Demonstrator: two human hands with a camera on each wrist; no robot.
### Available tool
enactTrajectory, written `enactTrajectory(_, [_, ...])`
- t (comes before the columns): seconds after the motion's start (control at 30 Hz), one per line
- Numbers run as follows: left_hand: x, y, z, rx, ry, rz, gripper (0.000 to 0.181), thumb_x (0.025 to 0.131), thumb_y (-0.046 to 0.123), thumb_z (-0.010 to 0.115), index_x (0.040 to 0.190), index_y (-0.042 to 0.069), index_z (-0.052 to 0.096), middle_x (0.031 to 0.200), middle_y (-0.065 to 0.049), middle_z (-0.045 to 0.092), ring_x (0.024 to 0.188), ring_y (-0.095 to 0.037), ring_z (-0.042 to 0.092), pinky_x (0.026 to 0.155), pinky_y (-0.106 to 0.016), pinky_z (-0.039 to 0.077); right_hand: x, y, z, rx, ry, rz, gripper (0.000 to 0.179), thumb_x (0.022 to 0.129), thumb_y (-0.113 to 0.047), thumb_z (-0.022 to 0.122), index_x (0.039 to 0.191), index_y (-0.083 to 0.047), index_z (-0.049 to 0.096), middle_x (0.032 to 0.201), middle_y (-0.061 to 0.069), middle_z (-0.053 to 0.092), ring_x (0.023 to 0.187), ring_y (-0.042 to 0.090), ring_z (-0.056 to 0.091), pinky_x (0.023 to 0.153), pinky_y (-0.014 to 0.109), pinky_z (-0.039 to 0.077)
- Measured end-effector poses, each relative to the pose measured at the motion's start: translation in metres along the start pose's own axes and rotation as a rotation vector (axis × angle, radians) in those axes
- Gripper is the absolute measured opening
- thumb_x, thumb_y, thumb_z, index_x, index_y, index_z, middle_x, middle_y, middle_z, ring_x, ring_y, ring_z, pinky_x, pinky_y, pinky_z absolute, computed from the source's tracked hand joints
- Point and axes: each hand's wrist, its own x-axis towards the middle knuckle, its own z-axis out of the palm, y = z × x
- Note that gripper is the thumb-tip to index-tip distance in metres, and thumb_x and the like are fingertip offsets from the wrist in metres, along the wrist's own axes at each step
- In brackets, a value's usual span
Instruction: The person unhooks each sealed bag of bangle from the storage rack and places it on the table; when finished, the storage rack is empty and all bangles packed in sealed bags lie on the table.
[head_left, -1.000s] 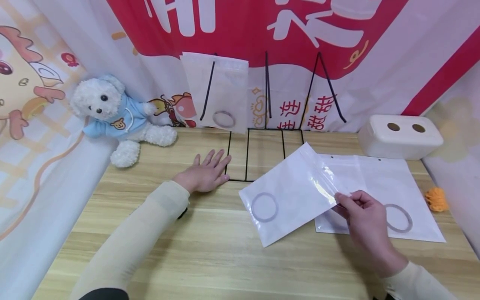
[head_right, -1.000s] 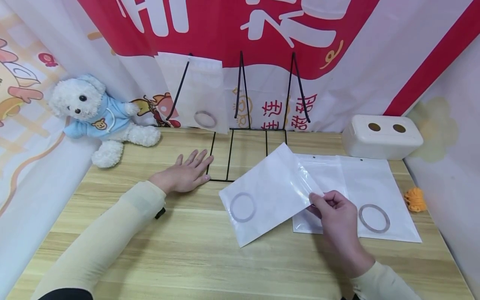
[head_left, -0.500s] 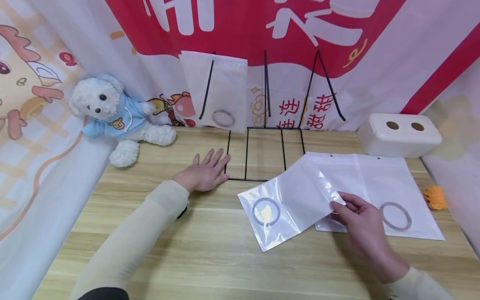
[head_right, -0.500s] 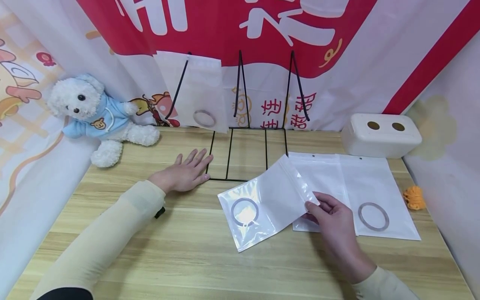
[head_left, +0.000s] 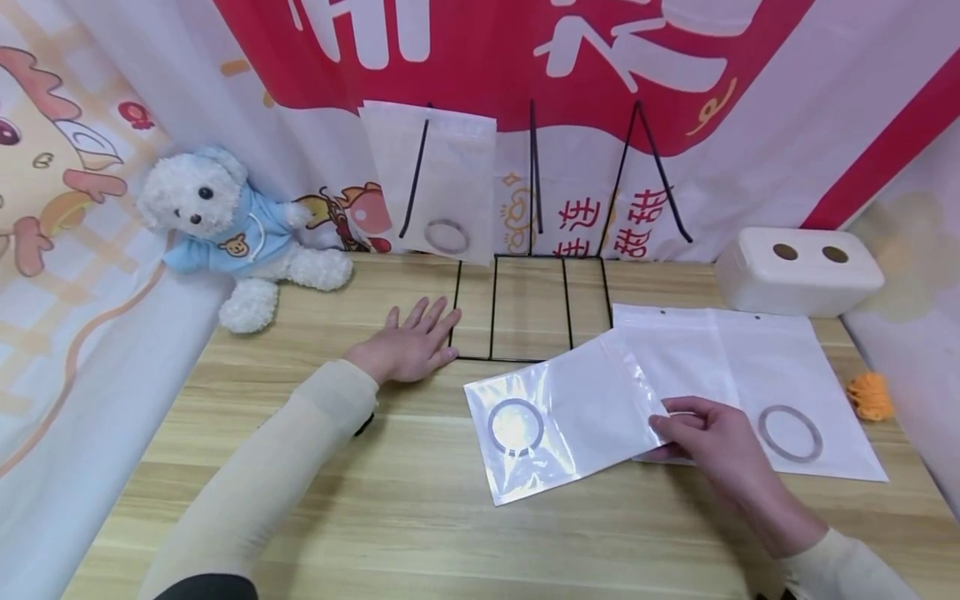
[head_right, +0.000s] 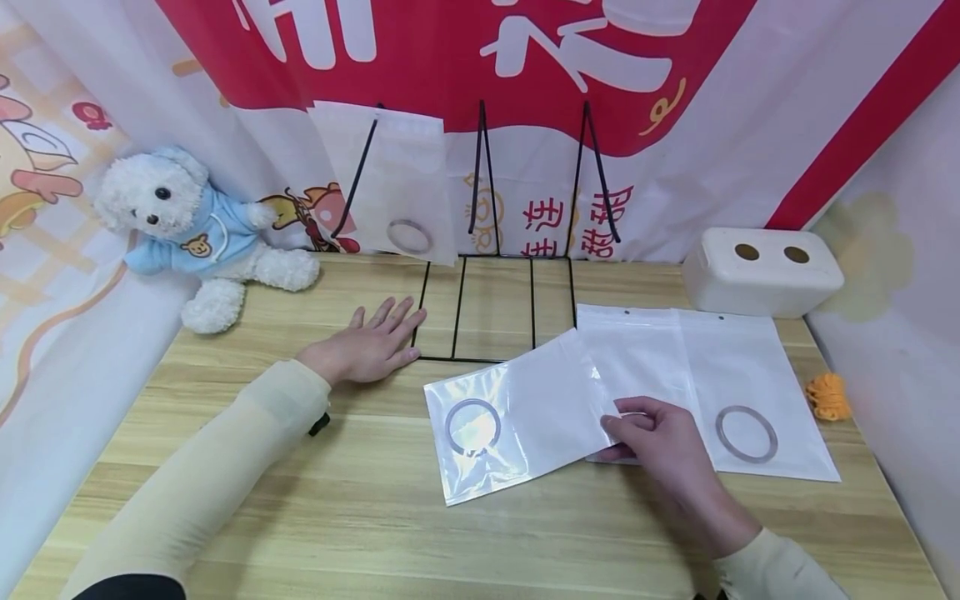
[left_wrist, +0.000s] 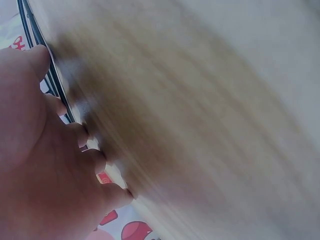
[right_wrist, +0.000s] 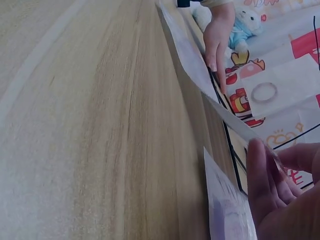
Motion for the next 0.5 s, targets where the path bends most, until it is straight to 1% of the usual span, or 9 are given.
enactTrajectory(0.03, [0.000,0.000,0.000,0.001,0.000,-0.001,0.075,0.115,0.059,0.029,0.176,0.026,-0.002,0.183,-0.008,-0.013,0.170,-0.038,-0.011,0.130,-0.077,-0.001,0.000,0.000,0.000,-0.001,-0.017,-0.003,0.043,0.102,-0.004,0.073,0.134,0.018,0.055,0.089,-0.005,0.082,0.074,0.019,0.082,0.078,0.034,0.068])
enactTrajectory(0.1, [0.000,0.000,-0.001,0.003,0.000,-0.003,0.075,0.115,0.059,0.029,0.176,0.026,-0.002,0.183,-0.008,-0.014,0.170,-0.038,-0.011,0.130,-0.077,-0.001,0.000,0.001,0.001,0.004,-0.042,-0.002,0.036,0.101,-0.002,0.073,0.127,0.017,0.058,0.089,-0.003,0.083,0.077,0.019,0.082,0.079,0.036,0.068])
enactTrajectory(0.2, [0.000,-0.001,0.000,0.005,0.000,-0.006,0.075,0.115,0.060,0.028,0.176,0.027,-0.002,0.183,-0.008,-0.014,0.170,-0.038,-0.011,0.130,-0.076,-0.001,0.001,0.003,0.003,0.003,-0.059,0.017,0.022,0.100,-0.002,0.074,0.114,0.011,0.063,0.086,-0.001,0.082,0.077,0.018,0.082,0.079,0.035,0.068])
enactTrajectory(0.27, [0.000,-0.001,0.000,0.005,-0.001,-0.006,0.075,0.115,0.060,0.028,0.176,0.027,-0.002,0.183,-0.008,-0.013,0.170,-0.038,-0.010,0.130,-0.076,0.000,0.001,0.004,0.005,0.008,-0.057,0.042,0.016,0.100,-0.002,0.074,0.109,0.007,0.065,0.086,-0.001,0.082,0.076,0.018,0.082,0.079,0.034,0.067])
enactTrajectory(0.4, [-0.001,0.000,-0.002,-0.001,-0.003,-0.003,0.075,0.115,0.058,0.030,0.176,0.026,-0.001,0.183,-0.008,-0.013,0.170,-0.038,-0.010,0.130,-0.077,0.000,-0.001,0.007,0.011,0.019,-0.060,0.094,0.009,0.099,-0.001,0.074,0.104,0.005,0.069,0.089,0.000,0.076,0.076,0.017,0.083,0.078,0.032,0.067])
enactTrajectory(0.47, [-0.001,0.001,-0.002,-0.003,-0.006,-0.001,0.075,0.115,0.058,0.031,0.176,0.026,-0.001,0.183,-0.008,-0.013,0.170,-0.038,-0.010,0.130,-0.077,0.000,-0.002,0.008,0.014,0.029,-0.078,0.123,0.006,0.100,-0.001,0.074,0.101,0.004,0.070,0.092,0.001,0.072,0.077,0.016,0.083,0.078,0.031,0.067])
enactTrajectory(0.5, [-0.001,0.001,-0.002,-0.003,-0.006,-0.001,0.075,0.115,0.057,0.031,0.176,0.026,-0.001,0.183,-0.008,-0.013,0.170,-0.038,-0.010,0.130,-0.077,0.000,-0.003,0.009,0.016,0.027,-0.100,0.135,0.006,0.100,-0.001,0.073,0.100,0.004,0.069,0.092,0.002,0.072,0.078,0.016,0.083,0.078,0.031,0.067])
